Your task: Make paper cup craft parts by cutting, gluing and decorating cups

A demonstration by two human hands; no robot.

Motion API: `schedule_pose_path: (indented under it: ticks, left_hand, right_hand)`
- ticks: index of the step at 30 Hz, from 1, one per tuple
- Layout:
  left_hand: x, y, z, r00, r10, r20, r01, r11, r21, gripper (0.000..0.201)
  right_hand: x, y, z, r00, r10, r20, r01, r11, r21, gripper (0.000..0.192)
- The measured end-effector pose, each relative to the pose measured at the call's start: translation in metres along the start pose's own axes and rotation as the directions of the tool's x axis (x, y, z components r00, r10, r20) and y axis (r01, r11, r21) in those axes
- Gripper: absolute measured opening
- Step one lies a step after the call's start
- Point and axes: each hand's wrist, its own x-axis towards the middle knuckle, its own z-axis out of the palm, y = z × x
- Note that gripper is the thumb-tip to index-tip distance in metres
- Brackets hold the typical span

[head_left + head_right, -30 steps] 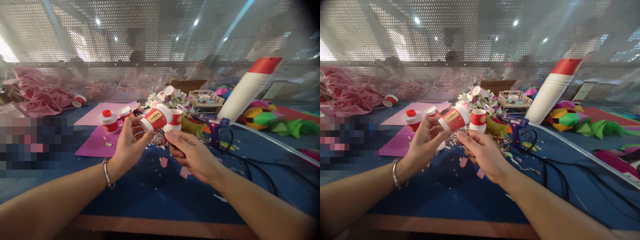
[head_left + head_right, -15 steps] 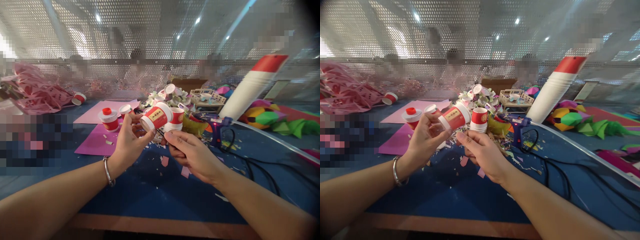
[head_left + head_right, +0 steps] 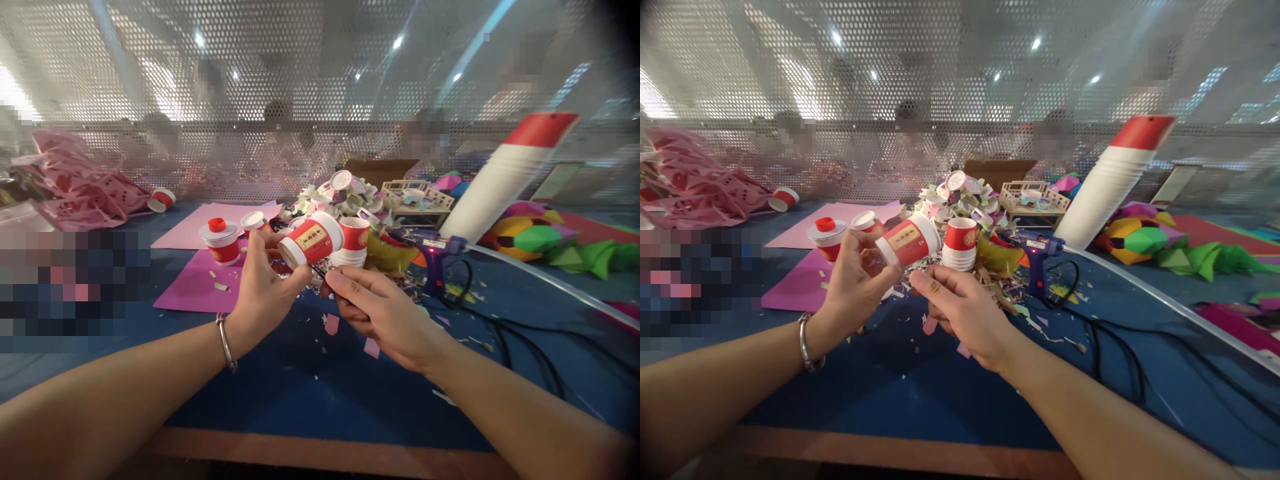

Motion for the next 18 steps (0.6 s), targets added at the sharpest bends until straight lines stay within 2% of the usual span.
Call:
schedule_pose_path:
  ticks: [8, 11, 18]
  left_hand:
    - [-0.0033, 0.0020, -0.0024, 0.991, 0.134, -0.012, -0.131, 0.983, 0.127, 0.044]
    - [-0.0049, 0.0038, -0.0037, 0.990, 0.141, 0.004, -0.140, 0.975, 0.170, 0.043]
    - [-0.0041, 0.0045, -0.0066, 0.987, 0.131, 0.092, -0.143, 0.978, 0.149, 0.040]
  right_hand:
    - [-0.0016, -0.0003, 0.0020, 1.000, -0.008, -0.007, 0.008, 1.000, -0.003, 0.039]
    - [-0.0023, 0.0011, 0.0020, 1.000, 0.004, -0.022, -0.004, 1.000, -0.002, 0.038]
    - [-0.0035, 0.0013, -0.0001, 1.000, -0.004, -0.028, 0.004, 1.000, 0.000, 0.039]
